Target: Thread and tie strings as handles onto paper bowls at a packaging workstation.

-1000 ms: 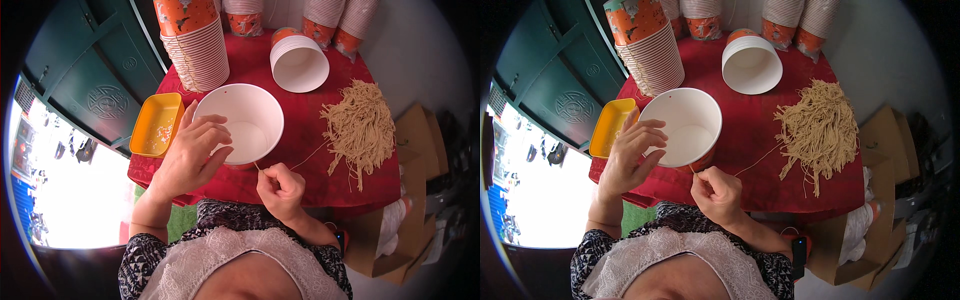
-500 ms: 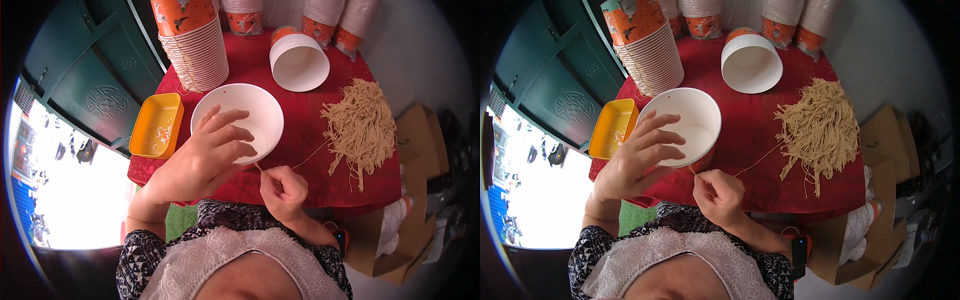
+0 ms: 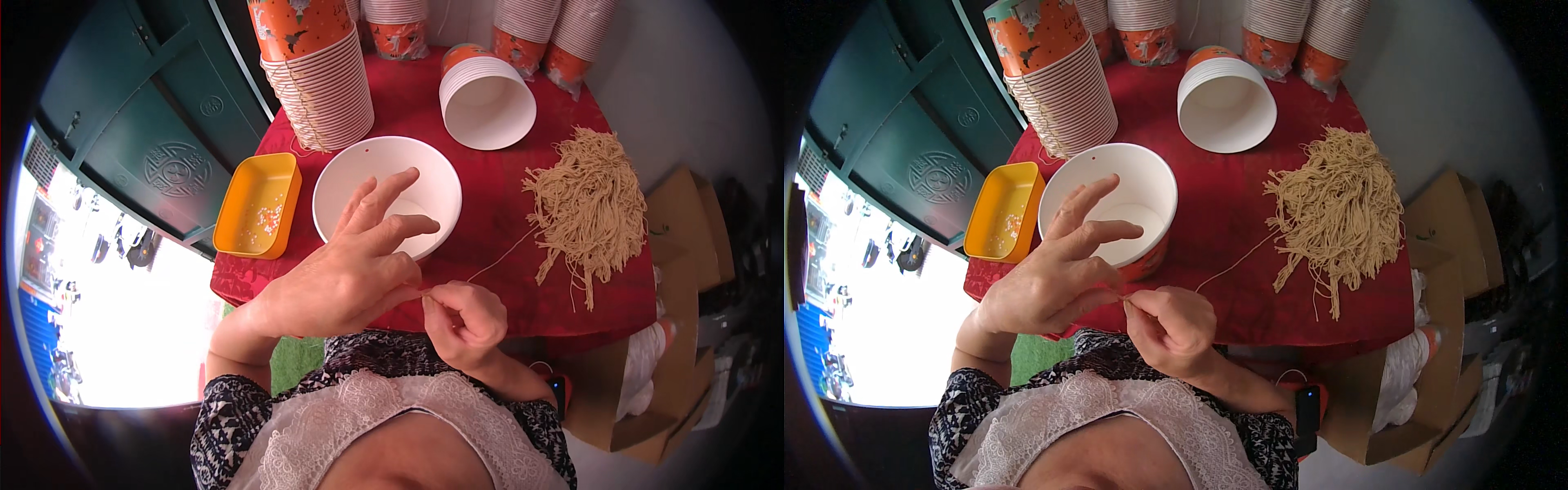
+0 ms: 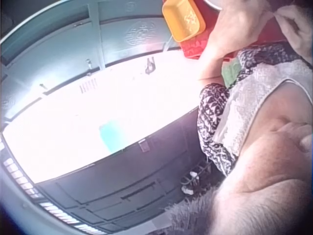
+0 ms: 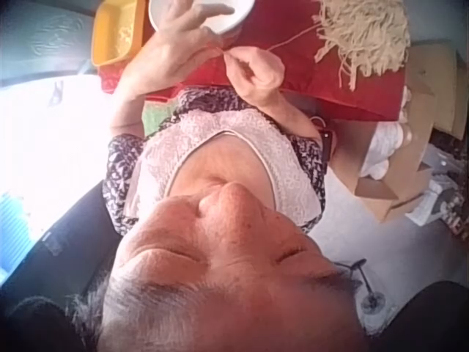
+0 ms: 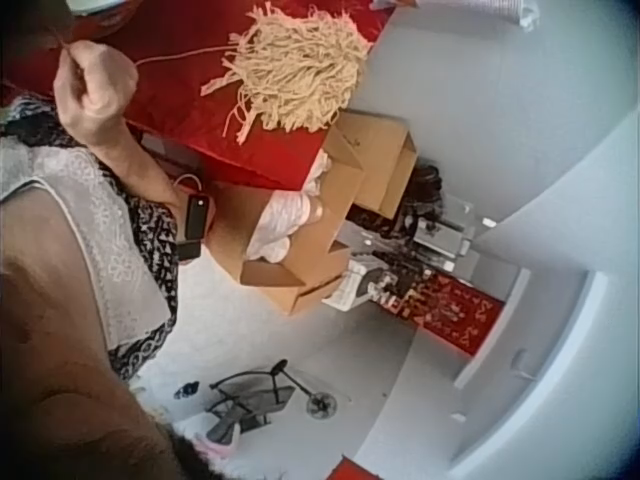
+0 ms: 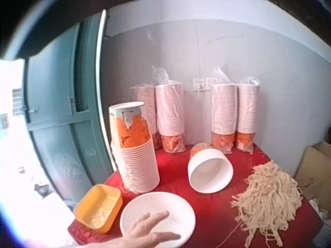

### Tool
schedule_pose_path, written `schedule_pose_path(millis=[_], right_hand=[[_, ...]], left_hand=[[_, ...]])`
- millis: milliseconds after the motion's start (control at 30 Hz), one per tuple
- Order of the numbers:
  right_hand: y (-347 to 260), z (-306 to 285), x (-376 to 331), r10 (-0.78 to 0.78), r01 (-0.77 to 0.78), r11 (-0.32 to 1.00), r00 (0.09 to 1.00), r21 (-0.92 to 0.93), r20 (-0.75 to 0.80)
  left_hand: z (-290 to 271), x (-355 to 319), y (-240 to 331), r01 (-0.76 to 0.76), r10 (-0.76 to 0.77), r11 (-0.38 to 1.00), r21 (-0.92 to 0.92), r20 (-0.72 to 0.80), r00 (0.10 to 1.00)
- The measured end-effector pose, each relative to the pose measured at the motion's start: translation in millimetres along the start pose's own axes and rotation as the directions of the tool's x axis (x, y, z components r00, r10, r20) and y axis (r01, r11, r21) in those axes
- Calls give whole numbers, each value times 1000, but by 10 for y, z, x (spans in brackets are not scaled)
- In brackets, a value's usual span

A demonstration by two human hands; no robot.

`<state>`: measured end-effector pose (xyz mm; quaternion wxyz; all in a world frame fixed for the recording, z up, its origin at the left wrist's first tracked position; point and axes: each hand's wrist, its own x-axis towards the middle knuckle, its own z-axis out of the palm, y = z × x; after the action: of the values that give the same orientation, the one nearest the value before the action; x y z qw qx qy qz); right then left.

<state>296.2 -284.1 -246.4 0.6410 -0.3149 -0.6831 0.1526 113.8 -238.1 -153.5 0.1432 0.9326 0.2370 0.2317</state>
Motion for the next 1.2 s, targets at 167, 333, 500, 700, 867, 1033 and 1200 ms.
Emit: schedule_pose_path(millis=[167, 333, 500, 700, 867, 1033, 1200], right_hand=[[-24, 6, -33, 50, -50, 998, 999, 27, 15], [-46, 46, -48, 130, -131, 990, 991, 61, 19], [-14, 97, -62, 49, -47, 997, 998, 54, -31], [-31, 116, -91, 130, -129, 991, 991, 32, -23], [48, 135, -102, 172, -171, 985, 984, 24, -39], [108, 164, -93, 201, -201, 980, 979, 14, -28], [148, 182, -95, 233, -233, 972, 972, 23, -13]], left_hand=[[14, -3, 19, -6, 5, 998, -70, -16, 1000], [7, -20, 22, -2, 1, 994, -113, -16, 1000], [14, -45, 22, 4, -6, 994, -109, -9, 1000], [43, -66, -36, 4, -7, 996, -91, -25, 1000], [-24, -41, -40, 80, -86, 995, -53, -119, 989], [-21, -88, -153, 109, -110, 994, -13, -158, 981], [9, -91, -204, 130, -129, 992, -6, -176, 976]])
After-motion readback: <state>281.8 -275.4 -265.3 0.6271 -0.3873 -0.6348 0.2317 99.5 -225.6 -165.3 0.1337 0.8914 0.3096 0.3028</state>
